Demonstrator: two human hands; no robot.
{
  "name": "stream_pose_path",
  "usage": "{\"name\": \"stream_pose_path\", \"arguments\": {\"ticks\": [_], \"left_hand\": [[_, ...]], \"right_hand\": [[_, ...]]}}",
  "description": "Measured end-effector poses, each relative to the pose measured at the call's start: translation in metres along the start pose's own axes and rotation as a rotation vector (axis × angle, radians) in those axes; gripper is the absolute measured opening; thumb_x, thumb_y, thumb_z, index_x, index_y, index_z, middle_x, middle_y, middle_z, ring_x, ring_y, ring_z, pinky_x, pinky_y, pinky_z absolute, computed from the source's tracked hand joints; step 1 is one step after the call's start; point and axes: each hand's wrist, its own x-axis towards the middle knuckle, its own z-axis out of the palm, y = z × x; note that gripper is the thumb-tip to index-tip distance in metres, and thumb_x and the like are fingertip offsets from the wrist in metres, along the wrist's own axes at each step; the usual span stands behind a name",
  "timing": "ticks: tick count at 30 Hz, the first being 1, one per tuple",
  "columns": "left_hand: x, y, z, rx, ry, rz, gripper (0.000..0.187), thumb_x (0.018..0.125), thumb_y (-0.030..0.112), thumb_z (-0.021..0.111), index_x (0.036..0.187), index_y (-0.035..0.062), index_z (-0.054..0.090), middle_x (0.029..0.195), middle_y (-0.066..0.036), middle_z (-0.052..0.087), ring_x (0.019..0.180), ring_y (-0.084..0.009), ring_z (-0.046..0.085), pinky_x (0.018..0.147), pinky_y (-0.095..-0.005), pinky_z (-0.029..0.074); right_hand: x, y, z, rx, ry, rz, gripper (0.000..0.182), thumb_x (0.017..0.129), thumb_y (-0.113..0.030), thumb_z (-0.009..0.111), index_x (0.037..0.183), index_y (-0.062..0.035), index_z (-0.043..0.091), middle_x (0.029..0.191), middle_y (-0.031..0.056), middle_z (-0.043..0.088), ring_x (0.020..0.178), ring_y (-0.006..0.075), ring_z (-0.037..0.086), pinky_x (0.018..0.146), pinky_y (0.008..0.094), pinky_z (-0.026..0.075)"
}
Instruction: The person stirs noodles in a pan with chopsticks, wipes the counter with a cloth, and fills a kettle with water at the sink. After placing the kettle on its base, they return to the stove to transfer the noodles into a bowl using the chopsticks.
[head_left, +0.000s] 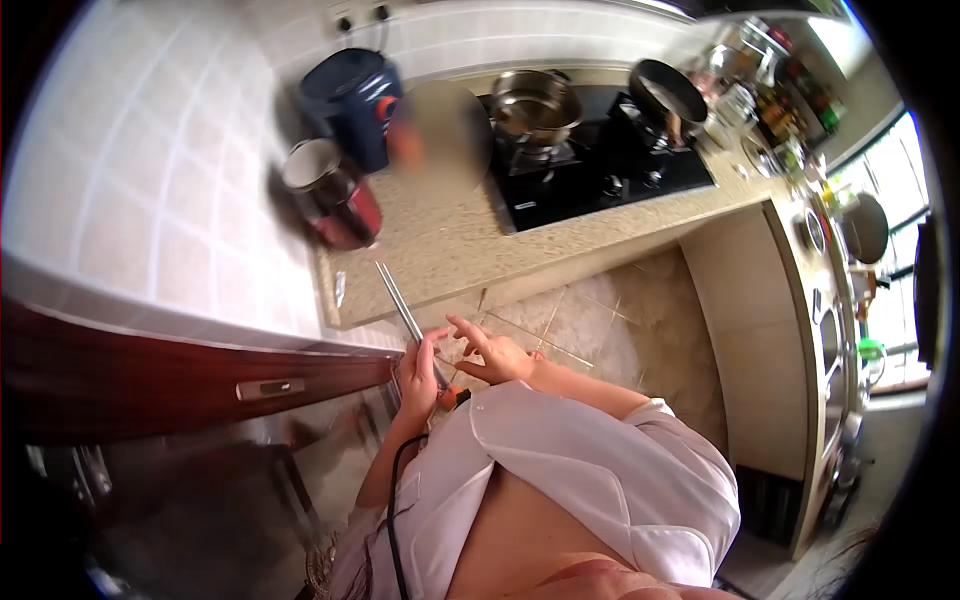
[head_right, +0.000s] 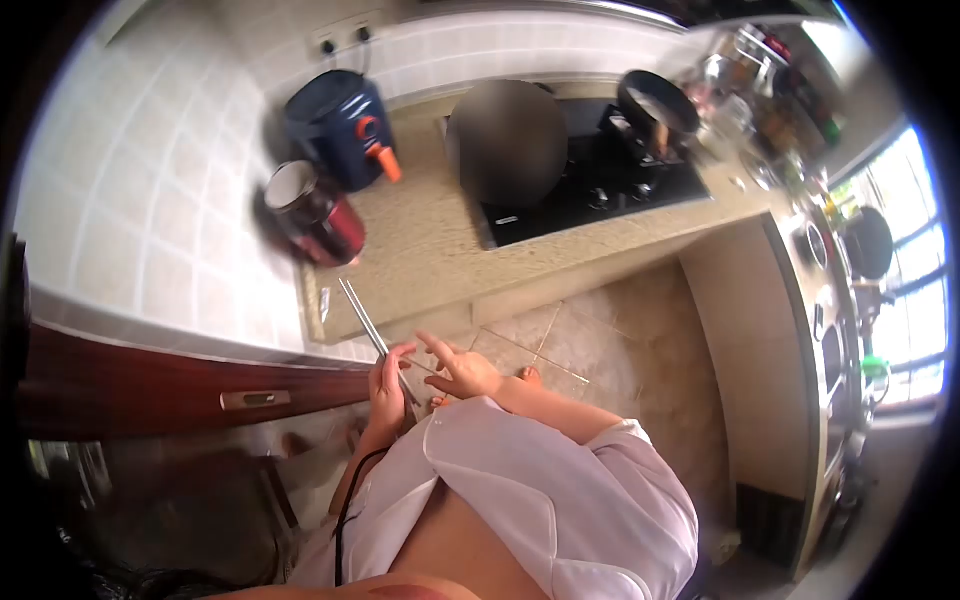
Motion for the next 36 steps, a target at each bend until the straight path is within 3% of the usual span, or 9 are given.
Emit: {"name": "stream_pose_path", "arguments": {"ticks": [1,4,11,19,23,24,27,28,36], "left_hand": [[0.009,0.004,0.02,0.008,-0.031,0.005,0.038,0.101,0.027,0.034,0.112,0.0009,0.06,0.104,-0.005,0.06,0.098,-0.0135,0.054,0.084,-0.0284,0.043],[0.028,0.018,0.098,-0.683,-0.174,-0.295,0.044,0.101,0.038,0.034,0.129,0.0083,0.049,0.117,-0.006,0.053,0.112,-0.0154,0.047,0.095,-0.0314,0.038],[0.043,0.025,0.293,-0.913,-0.598,-0.643,0.064,0.09,0.054,0.049,0.145,0.0263,0.029,0.138,-0.01,0.043,0.116,-0.022,0.051,0.096,-0.0368,0.043],[0.064,0.057,0.471,-0.846,-1.014,-0.788,0.063,0.092,0.051,0.049,0.146,0.0257,0.028,0.134,-0.005,0.044,0.117,-0.0158,0.048,0.095,-0.0321,0.043],[0.089,0.074,0.531,-0.73,-1.093,-0.68,0.054,0.096,0.045,0.045,0.142,0.0181,0.036,0.132,-0.002,0.045,0.119,-0.0127,0.045,0.102,-0.033,0.035],[0.092,0.069,0.547,-0.702,-1.019,-0.649,0.052,0.097,0.043,0.044,0.14,0.0136,0.04,0.125,-0.003,0.05,0.111,-0.0112,0.05,0.095,-0.0305,0.04],[0.129,0.039,0.57,-0.4,-1.185,-0.471,0.054,0.097,0.041,0.046,0.141,0.0115,0.034,0.125,-0.006,0.05,0.11,-0.0128,0.05,0.093,-0.0307,0.042],[0.143,0.036,0.579,-0.279,-1.207,-0.345,0.047,0.098,0.039,0.045,0.135,0.0106,0.043,0.112,-0.006,0.057,0.099,-0.0124,0.056,0.088,-0.0291,0.045],[0.284,-0.04,0.622,-0.007,-0.362,-0.572,0.035,0.095,0.04,0.048,0.094,0.0075,0.061,0.074,-0.003,0.061,0.056,-0.0084,0.055,0.046,-0.0213,0.041]], "right_hand": [[-0.01,0.005,-0.011,0.006,0.03,0.011,0.081,0.081,-0.015,0.068,0.146,-0.0125,0.02,0.114,0.0166,0.058,0.089,0.0278,0.066,0.074,0.037,0.054],[-0.044,0.017,-0.056,0.073,0.317,-0.045,0.083,0.077,-0.007,0.071,0.145,-0.0099,0.022,0.103,0.0128,0.056,0.077,0.0229,0.066,0.065,0.0328,0.055],[-0.159,0.093,-0.181,-0.17,0.592,-0.112,0.064,0.075,-0.01,0.07,0.133,-0.0069,0.042,0.092,0.0126,0.056,0.072,0.0276,0.063,0.061,0.0373,0.054],[-0.254,0.151,-0.301,-0.28,0.92,-0.165,0.037,0.077,-0.014,0.065,0.111,-0.0029,0.059,0.088,0.0131,0.056,0.072,0.0296,0.059,0.061,0.0385,0.049],[-0.269,0.187,-0.341,-0.128,1.128,-0.061,0.022,0.084,-0.01,0.055,0.103,-0.0017,0.061,0.079,0.0135,0.057,0.067,0.0278,0.058,0.06,0.0347,0.047],[-0.268,0.197,-0.349,-0.005,1.198,-0.034,0.02,0.086,-0.012,0.054,0.102,0.0003,0.061,0.077,0.0139,0.056,0.066,0.0244,0.058,0.06,0.0328,0.046],[-0.278,0.226,-0.389,0.064,1.319,0.049,0.037,0.096,-0.033,0.048,0.099,0.002,0.059,0.077,0.0093,0.057,0.068,0.0162,0.057,0.061,0.0281,0.045],[-0.283,0.235,-0.405,0.14,1.342,0.096,0.041,0.097,-0.038,0.046,0.098,0.0017,0.059,0.078,0.0074,0.057,0.069,0.0148,0.056,0.062,0.0275,0.045],[-0.304,0.307,-0.531,0.291,1.378,0.292,0.03,0.1,-0.025,0.04,0.093,-0.0006,0.056,0.078,0.0032,0.056,0.07,0.0104,0.053,0.065,0.0251,0.047]]}}
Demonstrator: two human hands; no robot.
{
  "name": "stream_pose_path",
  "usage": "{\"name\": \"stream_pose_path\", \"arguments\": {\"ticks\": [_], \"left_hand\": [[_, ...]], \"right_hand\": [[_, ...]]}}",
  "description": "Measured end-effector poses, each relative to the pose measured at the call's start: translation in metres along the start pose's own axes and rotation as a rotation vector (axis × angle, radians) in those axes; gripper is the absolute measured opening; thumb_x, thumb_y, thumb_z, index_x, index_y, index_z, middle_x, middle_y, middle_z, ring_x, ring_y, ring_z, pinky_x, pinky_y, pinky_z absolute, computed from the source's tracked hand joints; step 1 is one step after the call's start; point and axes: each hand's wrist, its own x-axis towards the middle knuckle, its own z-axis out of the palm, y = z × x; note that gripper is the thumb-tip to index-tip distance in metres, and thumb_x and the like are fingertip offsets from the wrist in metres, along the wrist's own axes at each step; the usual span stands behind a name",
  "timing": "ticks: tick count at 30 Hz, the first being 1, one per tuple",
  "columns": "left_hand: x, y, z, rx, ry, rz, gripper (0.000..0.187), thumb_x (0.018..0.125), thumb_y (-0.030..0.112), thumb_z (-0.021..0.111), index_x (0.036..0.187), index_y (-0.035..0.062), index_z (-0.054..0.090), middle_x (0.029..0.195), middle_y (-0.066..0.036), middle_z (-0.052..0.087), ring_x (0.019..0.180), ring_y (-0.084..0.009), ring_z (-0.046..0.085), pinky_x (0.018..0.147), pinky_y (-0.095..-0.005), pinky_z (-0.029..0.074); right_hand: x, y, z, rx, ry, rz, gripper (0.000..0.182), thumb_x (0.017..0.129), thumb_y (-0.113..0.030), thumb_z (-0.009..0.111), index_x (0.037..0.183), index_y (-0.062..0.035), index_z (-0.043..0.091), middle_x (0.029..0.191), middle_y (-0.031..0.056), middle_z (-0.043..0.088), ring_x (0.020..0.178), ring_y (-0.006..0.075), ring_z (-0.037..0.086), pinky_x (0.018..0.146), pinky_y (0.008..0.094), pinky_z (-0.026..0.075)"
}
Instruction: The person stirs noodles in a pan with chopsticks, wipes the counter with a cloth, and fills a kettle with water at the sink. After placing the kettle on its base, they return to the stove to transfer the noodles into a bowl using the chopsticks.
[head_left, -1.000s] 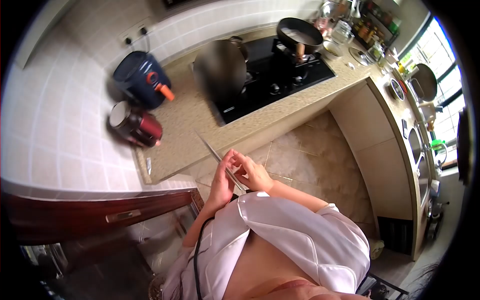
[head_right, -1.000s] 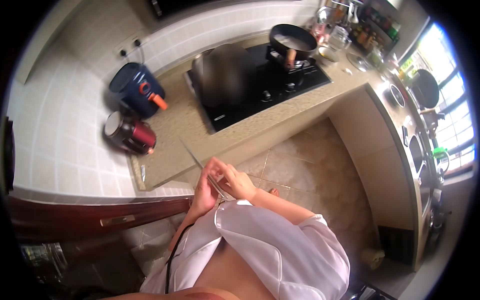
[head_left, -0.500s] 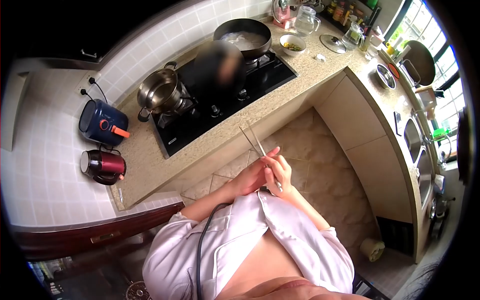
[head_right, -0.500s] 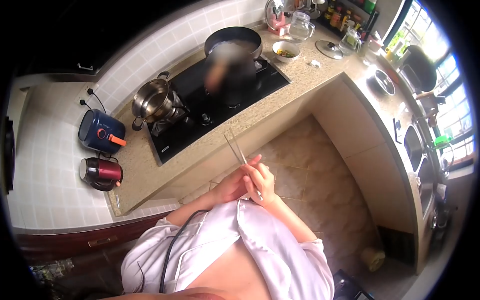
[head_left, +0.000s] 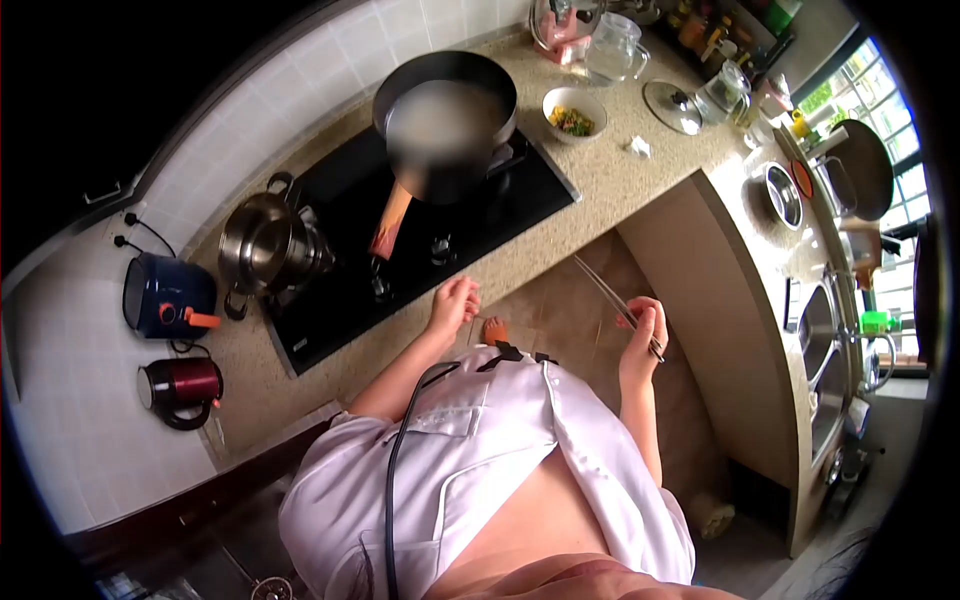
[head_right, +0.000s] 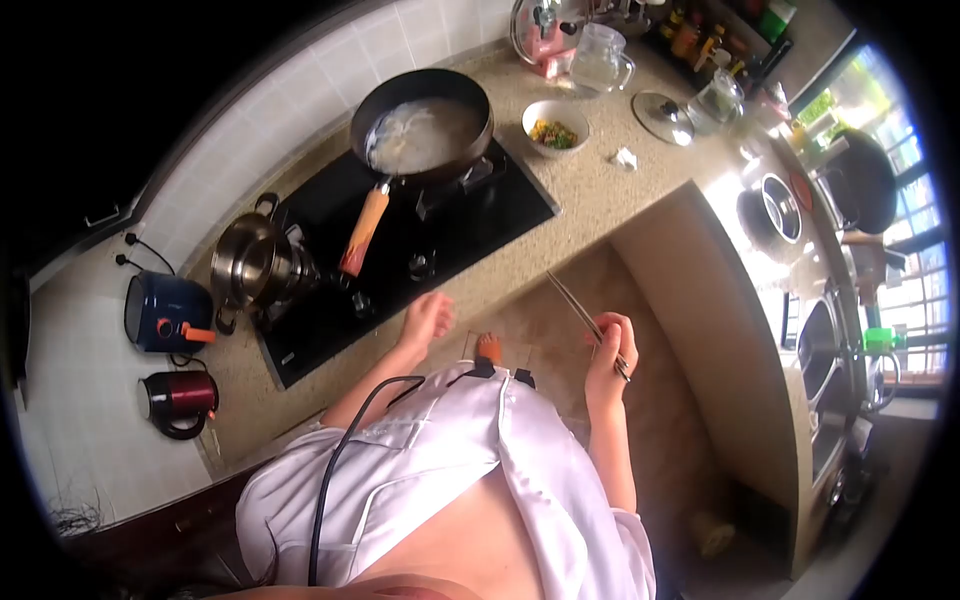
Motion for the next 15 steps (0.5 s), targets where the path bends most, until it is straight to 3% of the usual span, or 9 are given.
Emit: {"name": "stream_pose_path", "arguments": {"ticks": [3,6,9,15], "left_hand": [[0.046,0.016,-0.015,-0.096,0.176,-0.116,0.043,0.095,0.046,0.047,0.083,0.0061,0.057,0.064,-0.004,0.06,0.044,-0.0073,0.048,0.038,-0.0199,0.033],[0.072,0.022,-0.032,-0.298,0.206,-0.204,0.05,0.094,0.051,0.047,0.079,0.0042,0.057,0.062,-0.007,0.059,0.041,-0.0082,0.043,0.036,-0.0198,0.029],[0.093,0.022,-0.043,-0.417,0.265,-0.326,0.048,0.09,0.05,0.055,0.07,0.0058,0.056,0.061,-0.007,0.058,0.04,-0.0072,0.04,0.036,-0.0196,0.026],[0.084,0.029,-0.024,-0.412,0.462,-0.335,0.045,0.082,0.047,0.068,0.066,0.0088,0.052,0.06,-0.006,0.057,0.039,-0.0065,0.037,0.036,-0.0204,0.025]], "right_hand": [[0.046,0.003,0.004,-0.073,0.045,0.021,0.026,0.099,-0.019,0.039,0.09,-0.0011,0.055,0.077,0.0029,0.055,0.067,0.0095,0.053,0.062,0.0242,0.045],[0.082,0.011,0.014,0.042,0.057,0.069,0.024,0.098,-0.018,0.041,0.089,-0.0013,0.056,0.076,0.0026,0.055,0.067,0.0091,0.053,0.061,0.0238,0.045],[0.121,0.024,0.023,-0.016,-0.058,0.054,0.024,0.098,-0.018,0.043,0.088,-0.0011,0.056,0.076,0.0025,0.055,0.066,0.0089,0.053,0.061,0.0235,0.045],[0.22,0.037,0.04,0.064,-0.218,0.0,0.028,0.099,-0.022,0.044,0.087,-0.0004,0.056,0.073,0.0028,0.055,0.064,0.0083,0.052,0.06,0.0238,0.044]]}}
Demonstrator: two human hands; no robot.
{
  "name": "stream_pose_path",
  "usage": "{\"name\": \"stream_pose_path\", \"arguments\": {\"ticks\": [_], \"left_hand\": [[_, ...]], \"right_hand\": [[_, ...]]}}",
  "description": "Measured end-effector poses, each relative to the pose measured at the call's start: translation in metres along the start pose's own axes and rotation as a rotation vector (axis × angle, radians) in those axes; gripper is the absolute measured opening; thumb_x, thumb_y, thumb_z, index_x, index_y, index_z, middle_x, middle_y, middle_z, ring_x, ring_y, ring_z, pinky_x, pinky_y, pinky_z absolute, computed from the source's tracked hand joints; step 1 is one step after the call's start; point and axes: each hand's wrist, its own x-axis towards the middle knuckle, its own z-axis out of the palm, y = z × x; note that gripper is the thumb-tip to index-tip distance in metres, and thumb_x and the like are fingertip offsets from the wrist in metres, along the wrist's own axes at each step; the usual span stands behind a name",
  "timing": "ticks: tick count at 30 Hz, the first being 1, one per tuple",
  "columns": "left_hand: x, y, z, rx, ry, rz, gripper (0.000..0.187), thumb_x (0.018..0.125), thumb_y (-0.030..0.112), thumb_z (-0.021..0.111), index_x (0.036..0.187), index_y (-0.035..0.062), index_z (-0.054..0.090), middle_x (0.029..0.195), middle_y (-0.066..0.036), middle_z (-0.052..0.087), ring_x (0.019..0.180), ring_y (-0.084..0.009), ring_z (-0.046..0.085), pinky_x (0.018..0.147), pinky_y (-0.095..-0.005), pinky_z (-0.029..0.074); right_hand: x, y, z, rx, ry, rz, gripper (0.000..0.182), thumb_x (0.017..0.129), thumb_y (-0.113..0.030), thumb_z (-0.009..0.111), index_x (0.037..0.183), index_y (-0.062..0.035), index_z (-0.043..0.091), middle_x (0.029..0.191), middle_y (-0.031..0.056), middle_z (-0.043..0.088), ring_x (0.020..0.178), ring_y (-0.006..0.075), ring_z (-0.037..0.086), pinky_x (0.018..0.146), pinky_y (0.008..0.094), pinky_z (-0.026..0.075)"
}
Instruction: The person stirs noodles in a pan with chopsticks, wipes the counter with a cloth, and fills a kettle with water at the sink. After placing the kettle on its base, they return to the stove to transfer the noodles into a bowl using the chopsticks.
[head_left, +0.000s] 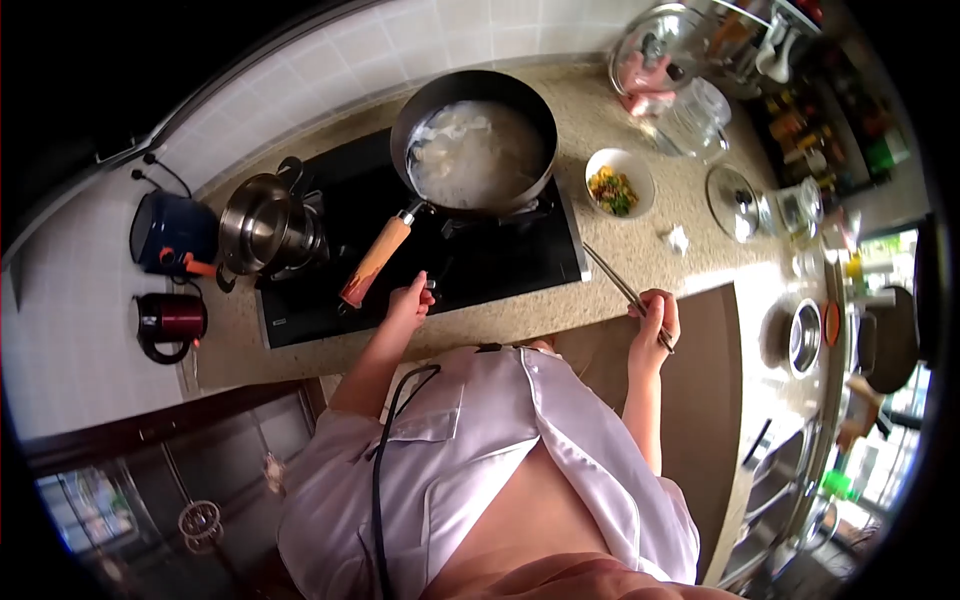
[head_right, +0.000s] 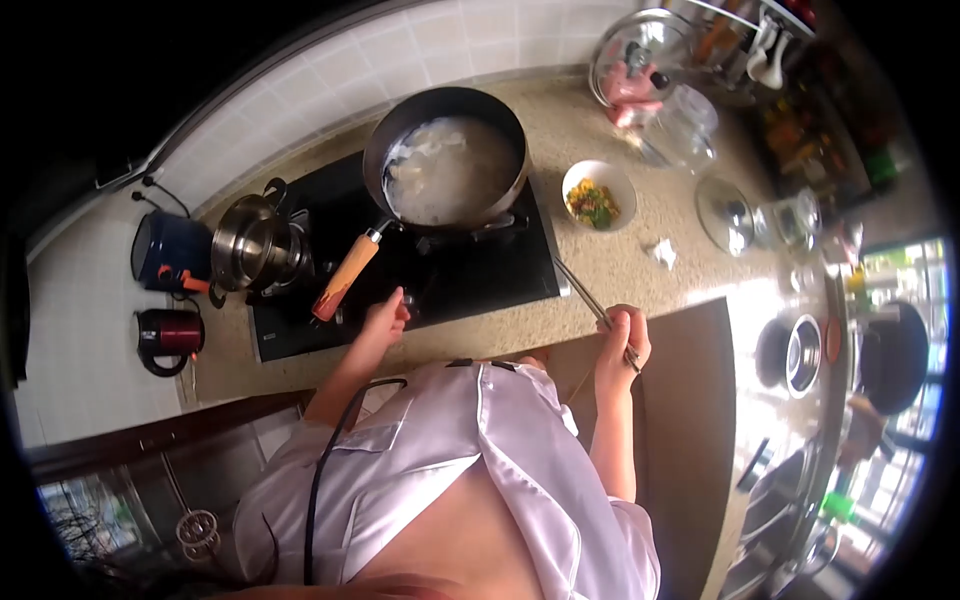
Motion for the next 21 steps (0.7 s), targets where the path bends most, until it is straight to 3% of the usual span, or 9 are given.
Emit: {"name": "stream_pose_path", "arguments": {"ticks": [2,4,9,12,13,15,21], "left_hand": [[0.0,-0.004,0.01,-0.019,0.056,-0.013,0.045,0.082,0.048,0.068,0.065,0.0089,0.052,0.059,-0.004,0.056,0.039,-0.0066,0.037,0.035,-0.0213,0.025],[-0.002,-0.006,0.018,0.169,0.193,0.102,0.045,0.083,0.047,0.066,0.063,0.0088,0.053,0.056,-0.003,0.054,0.039,-0.0077,0.039,0.036,-0.023,0.026],[0.001,0.001,0.016,0.666,0.245,0.39,0.046,0.088,0.04,0.06,0.067,-0.0001,0.058,0.056,-0.007,0.057,0.048,-0.0148,0.056,0.047,-0.03,0.044],[0.01,0.005,0.016,1.14,0.351,0.365,0.04,0.09,0.038,0.057,0.075,0.0004,0.062,0.081,-0.016,0.065,0.076,-0.0306,0.064,0.067,-0.0413,0.049],[0.01,0.004,0.017,1.136,0.363,0.354,0.04,0.09,0.038,0.057,0.075,0.0004,0.062,0.081,-0.016,0.065,0.076,-0.0306,0.064,0.067,-0.0413,0.049],[-0.004,0.013,0.031,1.373,0.452,0.385,0.035,0.09,0.037,0.057,0.084,0.0031,0.063,0.095,-0.016,0.065,0.091,-0.0342,0.061,0.075,-0.0448,0.047],[-0.003,0.015,0.037,1.503,0.414,0.369,0.032,0.09,0.035,0.056,0.087,0.0041,0.062,0.096,-0.015,0.064,0.091,-0.0337,0.06,0.073,-0.045,0.048]], "right_hand": [[0.036,0.004,-0.008,-0.046,-0.102,-0.069,0.028,0.099,-0.022,0.044,0.086,-0.0001,0.056,0.072,0.0036,0.055,0.064,0.0093,0.051,0.059,0.0246,0.043],[0.069,0.005,-0.017,-0.096,-0.168,-0.074,0.028,0.099,-0.022,0.044,0.086,0.0001,0.055,0.071,0.0043,0.055,0.063,0.0103,0.052,0.059,0.025,0.043],[0.128,0.014,-0.041,-0.059,-0.251,-0.002,0.028,0.1,-0.023,0.043,0.086,-0.0007,0.054,0.07,0.0038,0.053,0.065,0.0106,0.052,0.062,0.0256,0.046],[0.15,0.023,-0.045,-0.02,-0.28,0.02,0.029,0.1,-0.024,0.042,0.085,-0.0013,0.054,0.07,0.0036,0.052,0.065,0.0105,0.052,0.062,0.0256,0.046],[0.156,0.021,-0.044,-0.02,-0.294,0.024,0.029,0.1,-0.024,0.043,0.083,-0.002,0.053,0.07,0.0031,0.051,0.065,0.0105,0.05,0.062,0.0255,0.045],[0.165,0.025,-0.044,-0.005,-0.328,-0.002,0.03,0.1,-0.024,0.043,0.082,-0.0024,0.052,0.07,0.0031,0.051,0.064,0.0104,0.05,0.061,0.0253,0.044],[0.169,0.017,-0.045,-0.044,-0.311,-0.053,0.038,0.1,-0.026,0.043,0.071,-0.0018,0.051,0.063,0.0025,0.051,0.06,0.0099,0.045,0.055,0.0258,0.037]]}}
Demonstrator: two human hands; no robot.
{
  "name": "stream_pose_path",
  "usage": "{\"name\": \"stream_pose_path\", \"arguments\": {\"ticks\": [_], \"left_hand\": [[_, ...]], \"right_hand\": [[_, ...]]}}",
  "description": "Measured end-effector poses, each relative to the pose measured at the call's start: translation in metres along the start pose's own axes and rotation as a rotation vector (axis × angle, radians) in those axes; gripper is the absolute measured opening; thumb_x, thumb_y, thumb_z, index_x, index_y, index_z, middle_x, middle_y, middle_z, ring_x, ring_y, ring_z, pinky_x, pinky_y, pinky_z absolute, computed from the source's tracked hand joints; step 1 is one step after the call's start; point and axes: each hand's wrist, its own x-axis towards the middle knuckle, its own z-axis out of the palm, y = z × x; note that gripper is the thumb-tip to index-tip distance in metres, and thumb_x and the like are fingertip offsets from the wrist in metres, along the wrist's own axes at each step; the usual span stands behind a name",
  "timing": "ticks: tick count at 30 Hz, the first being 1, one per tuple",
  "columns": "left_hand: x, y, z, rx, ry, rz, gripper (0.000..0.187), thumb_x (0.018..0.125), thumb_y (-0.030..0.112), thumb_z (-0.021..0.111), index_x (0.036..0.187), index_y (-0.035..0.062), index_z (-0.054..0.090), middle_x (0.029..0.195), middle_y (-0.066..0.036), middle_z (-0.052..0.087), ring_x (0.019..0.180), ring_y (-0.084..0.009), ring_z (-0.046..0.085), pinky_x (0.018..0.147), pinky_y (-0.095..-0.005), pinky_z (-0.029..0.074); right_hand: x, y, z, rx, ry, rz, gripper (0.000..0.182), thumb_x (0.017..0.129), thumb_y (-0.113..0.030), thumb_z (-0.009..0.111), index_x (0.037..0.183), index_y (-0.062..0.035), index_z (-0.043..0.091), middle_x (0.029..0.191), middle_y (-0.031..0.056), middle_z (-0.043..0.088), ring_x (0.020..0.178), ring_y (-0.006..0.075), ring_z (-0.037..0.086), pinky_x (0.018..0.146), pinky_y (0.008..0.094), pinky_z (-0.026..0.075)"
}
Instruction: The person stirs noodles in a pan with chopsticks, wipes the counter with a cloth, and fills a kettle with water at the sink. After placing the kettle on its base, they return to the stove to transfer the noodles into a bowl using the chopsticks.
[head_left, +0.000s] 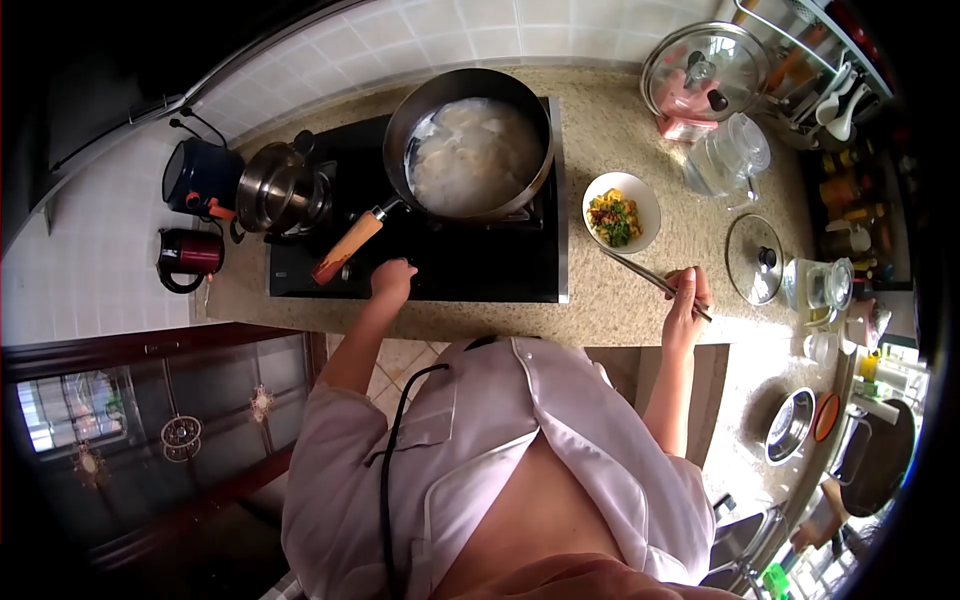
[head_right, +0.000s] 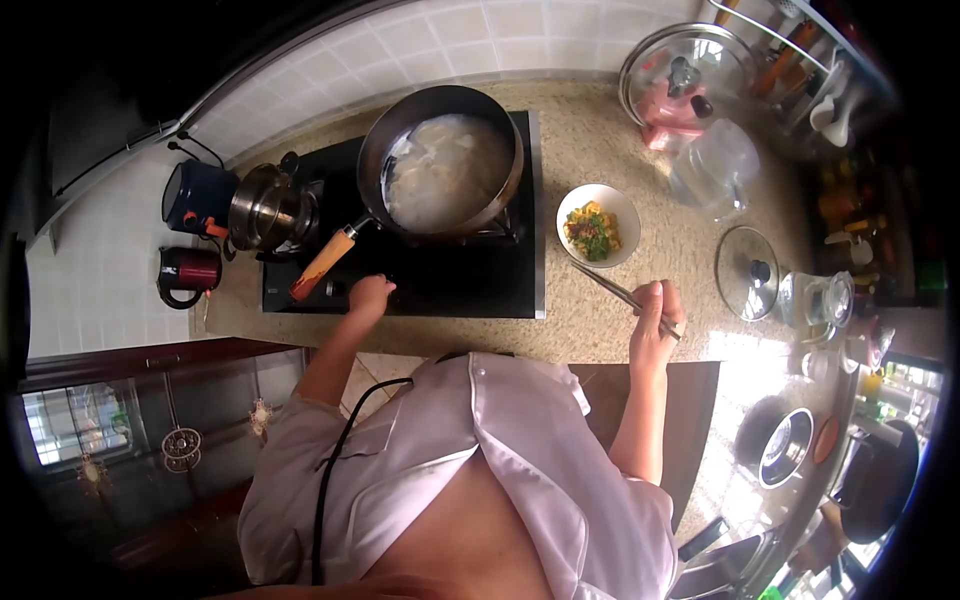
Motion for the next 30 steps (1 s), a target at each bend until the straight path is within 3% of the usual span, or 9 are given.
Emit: {"name": "stream_pose_path", "arguments": {"ticks": [5,7,9,10,14,17,19,24,30], "left_hand": [[-0.013,-0.029,0.012,-0.246,0.161,0.115,0.033,0.09,0.034,0.057,0.083,0.0022,0.061,0.083,-0.014,0.064,0.075,-0.0322,0.06,0.065,-0.0401,0.047],[-0.017,-0.045,0.017,-0.352,0.181,0.128,0.034,0.091,0.034,0.056,0.083,0.0014,0.061,0.075,-0.014,0.063,0.067,-0.0295,0.06,0.062,-0.0376,0.046],[-0.025,-0.064,0.022,-0.826,0.12,0.005,0.035,0.092,0.034,0.054,0.084,0.0006,0.062,0.061,-0.008,0.056,0.057,-0.0209,0.056,0.055,-0.0334,0.043],[-0.026,-0.078,0.024,-0.946,0.091,0.034,0.034,0.094,0.032,0.052,0.087,0.0015,0.063,0.062,-0.003,0.054,0.055,-0.014,0.052,0.053,-0.0297,0.041],[-0.038,-0.103,-0.024,-1.285,-0.041,-0.173,0.032,0.095,0.032,0.05,0.092,0.0033,0.064,0.068,-0.002,0.058,0.058,-0.0136,0.053,0.055,-0.0276,0.042],[-0.03,-0.125,-0.036,-1.616,-0.099,-0.216,0.044,0.096,0.046,0.045,0.101,0.0048,0.06,0.079,-0.005,0.061,0.066,-0.0128,0.054,0.06,-0.0252,0.042],[-0.044,-0.117,-0.072,-1.949,-0.29,-0.062,0.061,0.093,0.059,0.038,0.108,0.0027,0.059,0.085,-0.008,0.063,0.071,-0.0148,0.057,0.063,-0.0276,0.046],[-0.053,-0.09,-0.111,-1.866,-0.372,-0.011,0.073,0.092,0.065,0.029,0.115,0.001,0.055,0.094,-0.013,0.063,0.077,-0.017,0.06,0.068,-0.0304,0.048],[-0.04,-0.098,-0.122,-1.75,-0.7,0.183,0.084,0.091,0.069,0.021,0.124,-0.0028,0.051,0.092,-0.014,0.063,0.072,-0.0163,0.06,0.066,-0.0274,0.049]], "right_hand": [[0.004,0.021,-0.01,-0.085,0.038,0.037,0.038,0.1,-0.026,0.042,0.073,-0.0014,0.053,0.062,0.0028,0.051,0.057,0.0098,0.047,0.053,0.0252,0.039],[0.014,0.023,-0.005,-0.124,-0.007,0.303,0.036,0.1,-0.027,0.042,0.08,-0.0003,0.056,0.063,0.0036,0.052,0.054,0.01,0.052,0.05,0.0269,0.043],[0.027,0.05,0.003,-0.456,-0.066,0.357,0.033,0.099,-0.029,0.044,0.098,0.0017,0.057,0.068,0.0117,0.062,0.05,0.0149,0.059,0.047,0.031,0.046],[0.033,0.066,0.007,-0.491,-0.071,0.395,0.033,0.098,-0.028,0.045,0.098,0.0027,0.055,0.068,0.013,0.063,0.049,0.0154,0.058,0.048,0.031,0.047],[0.053,0.123,0.026,-0.399,-0.169,0.574,0.026,0.096,-0.022,0.046,0.101,0.0031,0.051,0.061,0.0122,0.061,0.041,0.0129,0.049,0.037,0.0287,0.039],[0.057,0.126,0.044,-0.243,-0.143,0.661,0.026,0.093,-0.019,0.043,0.099,0.0053,0.048,0.06,0.0151,0.062,0.04,0.0159,0.053,0.038,0.0302,0.041],[0.057,0.119,0.051,-0.249,-0.114,0.659,0.021,0.091,-0.015,0.042,0.098,0.0047,0.047,0.06,0.0155,0.062,0.039,0.0155,0.051,0.034,0.029,0.038],[0.057,0.122,0.059,-0.299,-0.091,0.643,0.016,0.089,-0.01,0.042,0.092,0.0048,0.048,0.059,0.0152,0.062,0.04,0.0162,0.053,0.035,0.0295,0.04],[0.056,0.122,0.065,-0.276,-0.156,0.695,0.017,0.086,-0.006,0.041,0.097,0.004,0.048,0.062,0.0148,0.061,0.042,0.0145,0.049,0.035,0.0283,0.037]]}}
